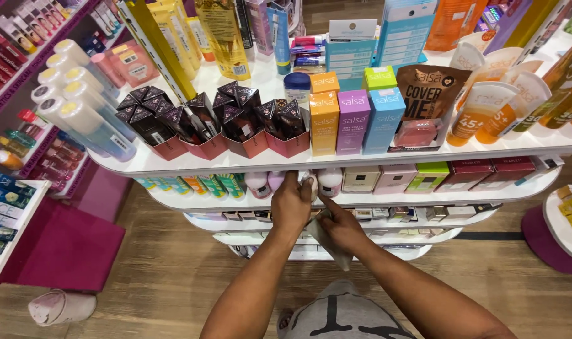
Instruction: The person wipes cosmetic products on a store shelf using a cloth. They pick up small boxes and bottles, wipe them, and place them back on the shelf.
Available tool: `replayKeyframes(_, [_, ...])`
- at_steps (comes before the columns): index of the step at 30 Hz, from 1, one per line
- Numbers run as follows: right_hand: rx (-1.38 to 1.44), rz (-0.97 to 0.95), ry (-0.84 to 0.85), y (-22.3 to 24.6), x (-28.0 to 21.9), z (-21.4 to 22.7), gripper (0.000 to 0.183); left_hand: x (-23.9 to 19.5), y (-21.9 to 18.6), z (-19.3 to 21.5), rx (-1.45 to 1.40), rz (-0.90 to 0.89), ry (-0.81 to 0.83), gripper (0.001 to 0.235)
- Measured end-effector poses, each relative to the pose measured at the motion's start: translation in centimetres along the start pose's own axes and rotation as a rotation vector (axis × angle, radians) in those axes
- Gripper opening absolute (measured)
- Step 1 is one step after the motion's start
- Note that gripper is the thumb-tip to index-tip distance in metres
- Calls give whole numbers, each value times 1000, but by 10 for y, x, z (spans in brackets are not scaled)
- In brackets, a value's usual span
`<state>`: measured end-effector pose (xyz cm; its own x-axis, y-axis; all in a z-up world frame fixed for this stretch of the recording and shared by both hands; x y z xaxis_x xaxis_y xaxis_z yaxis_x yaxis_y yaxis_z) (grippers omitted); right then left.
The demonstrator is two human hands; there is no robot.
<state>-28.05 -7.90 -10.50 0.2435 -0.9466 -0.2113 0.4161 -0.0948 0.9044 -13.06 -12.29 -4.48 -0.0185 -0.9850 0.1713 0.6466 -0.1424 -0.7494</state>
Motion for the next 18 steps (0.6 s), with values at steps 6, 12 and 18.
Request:
replayKeyframes(6, [-34, -54, 49, -19, 14, -9, 69, 13, 29, -17, -33, -14, 47, 32])
replayKeyframes(12, [29, -53, -41, -3, 4, -3, 57, -5, 0, 6, -58, -9, 97, 39])
replayKeyframes(18, [204, -21, -235, -20, -4, 13, 48, -21, 13, 5, -331, 55, 60, 42])
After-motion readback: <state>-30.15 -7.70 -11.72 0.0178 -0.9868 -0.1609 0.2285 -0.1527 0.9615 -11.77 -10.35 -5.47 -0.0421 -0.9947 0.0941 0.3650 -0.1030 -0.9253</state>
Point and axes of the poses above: each hand's wrist, its own x-axis towards the middle knuckle, its own z-axis out of the back of the hand, y = z × x, the point moved 1 cm from there along x, towards the middle knuckle, and after that the axes turned 10 degrees about y, right-handed, at the moved point
